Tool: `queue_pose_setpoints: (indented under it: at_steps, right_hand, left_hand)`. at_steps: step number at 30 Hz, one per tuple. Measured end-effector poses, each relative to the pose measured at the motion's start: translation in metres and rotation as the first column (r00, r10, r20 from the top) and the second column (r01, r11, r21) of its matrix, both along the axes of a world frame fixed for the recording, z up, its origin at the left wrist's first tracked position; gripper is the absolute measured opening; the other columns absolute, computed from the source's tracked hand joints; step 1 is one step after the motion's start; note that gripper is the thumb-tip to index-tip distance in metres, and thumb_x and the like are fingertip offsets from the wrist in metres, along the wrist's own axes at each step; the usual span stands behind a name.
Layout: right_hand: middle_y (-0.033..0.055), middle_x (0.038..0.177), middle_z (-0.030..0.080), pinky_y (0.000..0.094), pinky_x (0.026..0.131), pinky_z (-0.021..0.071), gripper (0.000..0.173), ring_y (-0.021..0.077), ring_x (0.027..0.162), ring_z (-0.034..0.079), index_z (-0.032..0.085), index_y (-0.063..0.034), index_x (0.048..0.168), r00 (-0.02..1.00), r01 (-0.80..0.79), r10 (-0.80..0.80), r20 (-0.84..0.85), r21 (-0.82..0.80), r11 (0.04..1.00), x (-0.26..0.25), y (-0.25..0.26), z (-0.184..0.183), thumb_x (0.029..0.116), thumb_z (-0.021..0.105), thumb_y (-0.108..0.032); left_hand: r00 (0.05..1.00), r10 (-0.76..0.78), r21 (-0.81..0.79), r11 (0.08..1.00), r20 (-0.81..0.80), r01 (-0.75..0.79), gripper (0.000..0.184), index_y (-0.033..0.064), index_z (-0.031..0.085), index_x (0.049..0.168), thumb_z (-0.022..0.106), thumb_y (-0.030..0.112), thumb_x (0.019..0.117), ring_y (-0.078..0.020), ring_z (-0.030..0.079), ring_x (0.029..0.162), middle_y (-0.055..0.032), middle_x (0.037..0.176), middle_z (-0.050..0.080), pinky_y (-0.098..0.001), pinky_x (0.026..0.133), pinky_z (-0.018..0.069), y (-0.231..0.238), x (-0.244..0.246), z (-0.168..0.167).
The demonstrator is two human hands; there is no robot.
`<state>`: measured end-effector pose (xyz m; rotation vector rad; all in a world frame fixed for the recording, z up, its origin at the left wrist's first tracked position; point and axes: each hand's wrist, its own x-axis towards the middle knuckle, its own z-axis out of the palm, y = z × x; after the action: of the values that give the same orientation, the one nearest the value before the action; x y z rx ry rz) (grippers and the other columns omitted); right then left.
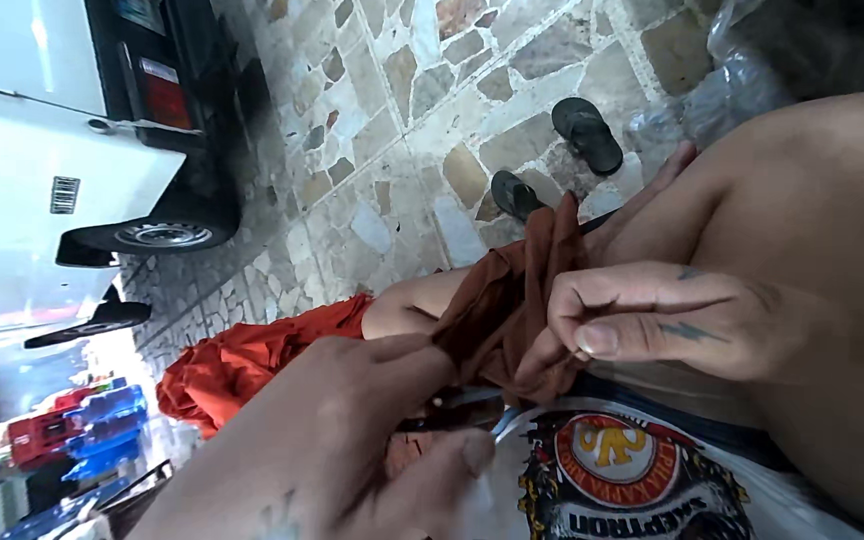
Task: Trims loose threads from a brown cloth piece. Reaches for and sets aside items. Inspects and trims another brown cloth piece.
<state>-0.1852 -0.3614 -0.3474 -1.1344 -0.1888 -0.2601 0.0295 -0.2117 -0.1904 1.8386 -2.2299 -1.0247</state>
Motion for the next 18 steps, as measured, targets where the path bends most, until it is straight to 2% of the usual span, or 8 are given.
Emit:
queue_pose_setpoints:
  at_steps: [2,8,11,13,18]
  right_hand:
    - [-0.0007,0.094,0.069,0.0178,0.077,0.0559,0.026,0.0027,0.09,0.066,0.06,-0.0075,0.101,1.0,0.008,-0.008,-0.014,-0.021,1.0,-0.002,0.0,0.002,0.1092,0.042,-0.024]
    - [-0.0041,0.084,0.059,0.0129,0.068,0.0508,0.023,-0.002,0.077,0.058,0.061,-0.006,0.1,1.0,0.03,-0.03,0.009,-0.047,0.998,-0.003,-0.003,0.0,0.1093,0.043,-0.018]
    - [-0.005,0.083,0.057,0.0112,0.067,0.0473,0.023,-0.0038,0.076,0.055,0.06,-0.0063,0.099,1.0,0.024,-0.024,-0.005,-0.05,0.998,-0.001,-0.003,0.001,0.1088,0.042,-0.016]
    - [-0.0039,0.084,0.058,0.0116,0.067,0.0499,0.024,-0.0035,0.076,0.057,0.06,-0.005,0.1,1.0,0.01,-0.01,0.015,-0.044,0.999,0.0,-0.003,-0.001,0.1099,0.042,-0.017]
    - [-0.0054,0.079,0.055,0.0096,0.063,0.0457,0.025,-0.0055,0.072,0.054,0.06,-0.0053,0.099,1.0,0.026,-0.026,0.003,-0.138,0.99,0.001,-0.006,0.0,0.1101,0.041,-0.017]
  left_hand:
    - [0.995,-0.042,-0.045,0.998,0.086,0.046,0.048,0.0154,0.065,0.089,0.041,0.054,0.1061,0.0003,0.051,0.062,0.0064,0.069,0.055,-0.02,0.053,0.038,-0.013,-0.011,-0.006]
    - [0.963,-0.164,-0.055,0.982,0.212,0.179,0.043,0.0198,0.064,0.082,0.043,0.05,0.1043,0.0003,0.047,0.055,0.0103,0.064,0.05,-0.0218,0.046,0.0328,-0.041,-0.024,-0.013]
    - [0.962,-0.193,-0.04,0.978,0.195,0.204,0.041,0.0211,0.065,0.082,0.043,0.048,0.1039,0.0008,0.049,0.056,0.0109,0.065,0.053,-0.0218,0.047,0.0342,-0.048,-0.026,-0.015]
    - [0.961,-0.221,-0.026,0.973,0.165,0.228,0.04,0.0206,0.066,0.082,0.044,0.046,0.1041,0.0008,0.05,0.057,0.0104,0.066,0.055,-0.0216,0.047,0.0342,-0.053,-0.026,-0.017]
    - [0.961,-0.262,0.034,0.965,0.087,0.26,0.041,0.0202,0.066,0.08,0.045,0.045,0.1048,0.0016,0.051,0.058,0.0113,0.065,0.055,-0.0212,0.048,0.0359,-0.062,-0.024,-0.022]
